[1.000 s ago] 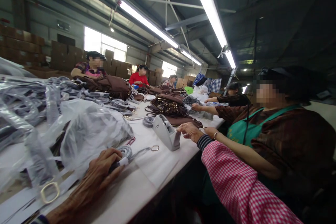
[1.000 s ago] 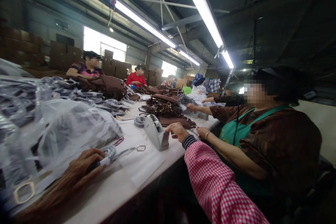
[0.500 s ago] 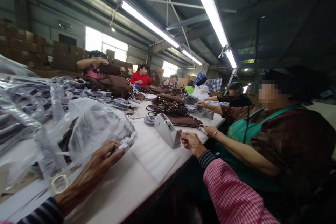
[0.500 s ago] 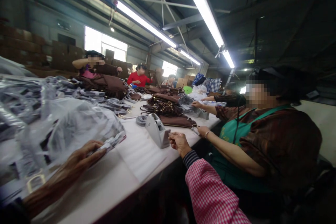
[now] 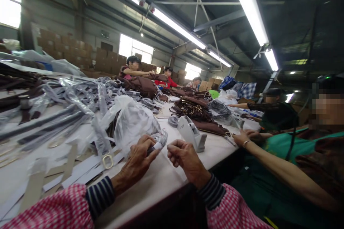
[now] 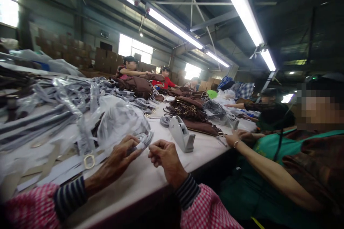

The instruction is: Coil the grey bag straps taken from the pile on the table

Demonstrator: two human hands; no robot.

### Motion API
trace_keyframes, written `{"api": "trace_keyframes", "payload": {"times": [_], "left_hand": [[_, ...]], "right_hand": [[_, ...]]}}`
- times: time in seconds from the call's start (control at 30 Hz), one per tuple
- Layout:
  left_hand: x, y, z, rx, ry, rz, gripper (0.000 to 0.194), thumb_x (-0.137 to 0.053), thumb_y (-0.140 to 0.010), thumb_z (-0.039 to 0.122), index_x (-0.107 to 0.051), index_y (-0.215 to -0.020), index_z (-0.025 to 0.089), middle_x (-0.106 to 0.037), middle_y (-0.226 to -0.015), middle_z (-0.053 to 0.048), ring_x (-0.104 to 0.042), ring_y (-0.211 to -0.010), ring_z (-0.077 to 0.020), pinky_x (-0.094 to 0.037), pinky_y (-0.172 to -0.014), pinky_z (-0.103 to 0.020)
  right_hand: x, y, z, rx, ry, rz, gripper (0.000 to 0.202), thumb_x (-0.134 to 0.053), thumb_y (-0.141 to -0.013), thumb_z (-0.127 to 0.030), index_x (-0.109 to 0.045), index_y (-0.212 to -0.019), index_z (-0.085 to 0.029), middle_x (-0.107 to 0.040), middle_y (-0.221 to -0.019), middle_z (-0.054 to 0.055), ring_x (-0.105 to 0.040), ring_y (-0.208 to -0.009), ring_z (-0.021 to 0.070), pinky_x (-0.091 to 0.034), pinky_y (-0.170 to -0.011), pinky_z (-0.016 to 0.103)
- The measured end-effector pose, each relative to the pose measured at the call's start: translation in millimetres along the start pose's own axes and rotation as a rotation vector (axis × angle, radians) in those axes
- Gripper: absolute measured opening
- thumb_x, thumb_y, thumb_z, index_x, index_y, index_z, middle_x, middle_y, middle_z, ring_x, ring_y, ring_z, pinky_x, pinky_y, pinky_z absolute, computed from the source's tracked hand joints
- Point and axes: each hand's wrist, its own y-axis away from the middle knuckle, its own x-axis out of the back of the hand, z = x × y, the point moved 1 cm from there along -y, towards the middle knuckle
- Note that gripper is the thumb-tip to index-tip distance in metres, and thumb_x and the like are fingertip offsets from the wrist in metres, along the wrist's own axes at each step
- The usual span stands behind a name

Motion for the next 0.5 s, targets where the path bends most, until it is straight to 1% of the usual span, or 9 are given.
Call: {"api": "trace_keyframes", "payload": {"times": [0.07,0.13,0.27,0.33,0.5], "left_hand": [[-1.1,2,-1,-0.026,-0.049,0.006,0.023,-0.054,-0.101,0.041,-0.06,-0.089,0.022,-0.062,-0.108,-0.007,-0.059,-0.101,-0.0265,-0.045,-0.089,-0.043],[-2.7,2,-3,-0.038,-0.088,0.016,0.021,-0.054,-0.101,0.038,-0.06,-0.089,0.022,-0.062,-0.11,-0.007,-0.06,-0.103,-0.0267,-0.045,-0.087,-0.042],[-5.8,3,-5,-0.017,-0.188,0.049,0.012,-0.055,-0.1,0.029,-0.06,-0.092,0.021,-0.062,-0.112,-0.007,-0.059,-0.108,-0.0284,-0.041,-0.088,-0.045],[-6.2,3,-2,-0.014,-0.238,0.043,0.008,-0.055,-0.099,0.026,-0.061,-0.095,0.021,-0.062,-0.113,-0.007,-0.059,-0.108,-0.0288,-0.039,-0.089,-0.046],[-2.9,3,6,-0.019,-0.267,0.016,0.007,-0.055,-0.098,0.024,-0.061,-0.099,0.02,-0.062,-0.113,-0.008,-0.058,-0.109,-0.0289,-0.037,-0.088,-0.045]], "right_hand": [[-19,-5,3,-0.026,-0.04,-0.011,0.041,-0.089,-0.064,-0.045,-0.065,-0.075,-0.013,-0.066,-0.063,0.0,-0.051,-0.045,0.006,-0.034,-0.041,0.017],[-26,-10,6,-0.039,-0.035,0.0,0.042,-0.089,-0.062,-0.045,-0.065,-0.074,-0.013,-0.066,-0.062,0.0,-0.051,-0.045,0.0056,-0.032,-0.04,0.017],[-23,-14,11,-0.063,0.017,0.048,0.043,-0.089,-0.06,-0.045,-0.062,-0.071,-0.014,-0.065,-0.059,-0.001,-0.049,-0.043,0.0055,-0.029,-0.039,0.017],[-21,-15,12,-0.084,0.031,0.054,0.043,-0.089,-0.059,-0.046,-0.061,-0.069,-0.014,-0.064,-0.058,-0.001,-0.049,-0.043,0.0058,-0.029,-0.039,0.017],[-20,-13,14,-0.081,0.028,0.039,0.046,-0.09,-0.057,-0.048,-0.061,-0.069,-0.014,-0.064,-0.058,-0.001,-0.049,-0.044,0.0059,-0.03,-0.04,0.017]]}}
